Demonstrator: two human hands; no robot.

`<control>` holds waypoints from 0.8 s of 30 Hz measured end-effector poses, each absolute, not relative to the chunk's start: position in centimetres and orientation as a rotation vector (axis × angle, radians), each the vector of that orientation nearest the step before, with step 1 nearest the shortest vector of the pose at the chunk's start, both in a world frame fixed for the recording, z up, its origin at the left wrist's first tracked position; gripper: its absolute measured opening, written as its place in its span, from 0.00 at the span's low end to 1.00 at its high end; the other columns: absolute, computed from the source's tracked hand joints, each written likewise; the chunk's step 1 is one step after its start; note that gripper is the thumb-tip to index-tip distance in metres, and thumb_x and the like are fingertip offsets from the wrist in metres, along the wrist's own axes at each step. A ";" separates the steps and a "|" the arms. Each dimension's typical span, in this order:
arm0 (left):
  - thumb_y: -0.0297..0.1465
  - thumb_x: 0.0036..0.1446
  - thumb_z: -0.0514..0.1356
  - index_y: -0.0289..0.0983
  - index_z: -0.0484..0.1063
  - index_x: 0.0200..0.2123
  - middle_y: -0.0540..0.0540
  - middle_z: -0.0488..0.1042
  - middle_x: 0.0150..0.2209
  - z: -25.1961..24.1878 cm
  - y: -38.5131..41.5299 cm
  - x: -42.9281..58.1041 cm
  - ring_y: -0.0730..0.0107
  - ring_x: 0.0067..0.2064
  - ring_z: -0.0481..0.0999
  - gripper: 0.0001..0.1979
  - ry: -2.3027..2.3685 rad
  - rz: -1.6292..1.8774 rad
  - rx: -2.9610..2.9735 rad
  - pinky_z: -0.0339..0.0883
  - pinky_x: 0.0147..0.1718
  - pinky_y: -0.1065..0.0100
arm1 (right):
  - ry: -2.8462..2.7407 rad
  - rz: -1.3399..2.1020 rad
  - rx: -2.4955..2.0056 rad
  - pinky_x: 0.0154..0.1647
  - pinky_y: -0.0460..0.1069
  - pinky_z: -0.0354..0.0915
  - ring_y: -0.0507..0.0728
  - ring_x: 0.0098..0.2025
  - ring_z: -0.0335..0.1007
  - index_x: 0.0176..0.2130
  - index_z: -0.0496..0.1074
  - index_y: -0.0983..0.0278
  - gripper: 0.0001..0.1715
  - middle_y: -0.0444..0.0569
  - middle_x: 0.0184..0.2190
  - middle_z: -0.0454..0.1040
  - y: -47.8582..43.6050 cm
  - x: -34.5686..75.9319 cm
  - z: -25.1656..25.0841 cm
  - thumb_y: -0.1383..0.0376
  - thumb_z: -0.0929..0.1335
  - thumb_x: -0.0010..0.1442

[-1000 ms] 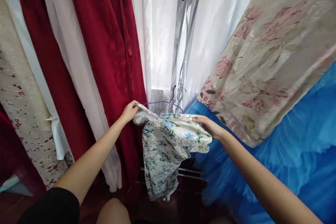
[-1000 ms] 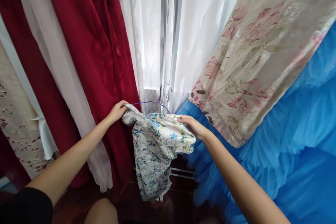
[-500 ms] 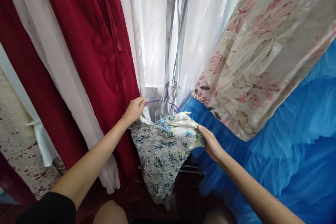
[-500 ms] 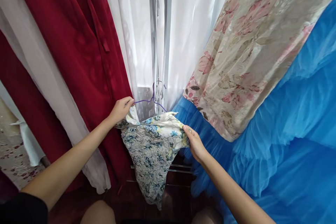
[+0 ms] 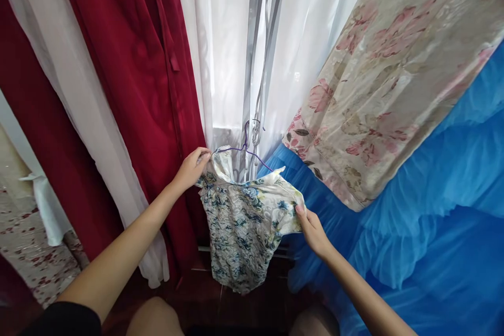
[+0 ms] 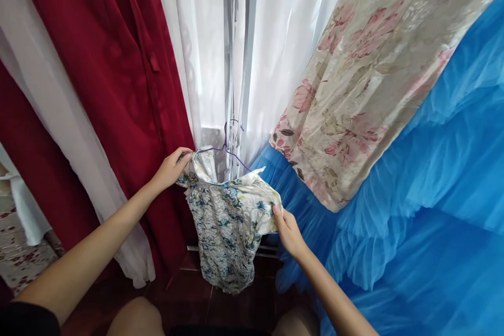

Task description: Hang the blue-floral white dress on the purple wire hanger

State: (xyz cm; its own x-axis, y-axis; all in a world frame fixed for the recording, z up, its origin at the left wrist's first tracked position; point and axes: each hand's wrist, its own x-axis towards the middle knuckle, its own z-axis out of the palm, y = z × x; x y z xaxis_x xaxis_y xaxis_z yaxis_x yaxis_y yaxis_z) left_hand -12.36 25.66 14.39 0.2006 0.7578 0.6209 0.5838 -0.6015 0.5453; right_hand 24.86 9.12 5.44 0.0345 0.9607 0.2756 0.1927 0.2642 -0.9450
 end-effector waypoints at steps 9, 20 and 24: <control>0.44 0.64 0.58 0.36 0.78 0.38 0.46 0.80 0.36 12.0 24.3 -14.5 0.65 0.37 0.76 0.17 1.327 1.504 2.147 0.66 0.38 0.69 | -1.056 0.769 -1.164 0.34 0.49 0.65 0.57 0.30 0.69 0.32 0.79 0.67 0.27 0.46 0.26 0.76 10.8 26.0 6.8 0.45 0.74 0.54; 0.43 0.67 0.53 0.38 0.76 0.39 0.47 0.80 0.36 9.0 23.5 -12.8 0.66 0.35 0.77 0.18 1.514 1.453 2.070 0.64 0.35 0.71 | -1.306 0.537 -0.990 0.31 0.46 0.66 0.53 0.28 0.68 0.28 0.73 0.65 0.25 0.44 0.25 0.73 8.6 18.0 18.5 0.48 0.69 0.63; 0.42 0.69 0.51 0.38 0.76 0.38 0.45 0.80 0.33 7.8 25.1 -10.9 0.64 0.34 0.77 0.18 1.611 1.396 2.056 0.62 0.33 0.70 | -1.462 0.637 -0.877 0.61 0.55 0.64 0.61 0.56 0.70 0.56 0.72 0.61 0.22 0.50 0.49 0.78 6.4 14.1 19.2 0.54 0.66 0.68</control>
State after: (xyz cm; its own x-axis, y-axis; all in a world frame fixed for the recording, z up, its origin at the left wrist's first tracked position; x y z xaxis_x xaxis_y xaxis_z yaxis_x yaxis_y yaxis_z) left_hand -10.88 25.13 7.77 -0.0277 0.8334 0.5520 0.6651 -0.3969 0.6326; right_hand 14.11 6.42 19.23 0.0434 0.8217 0.5682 0.1436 0.5577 -0.8175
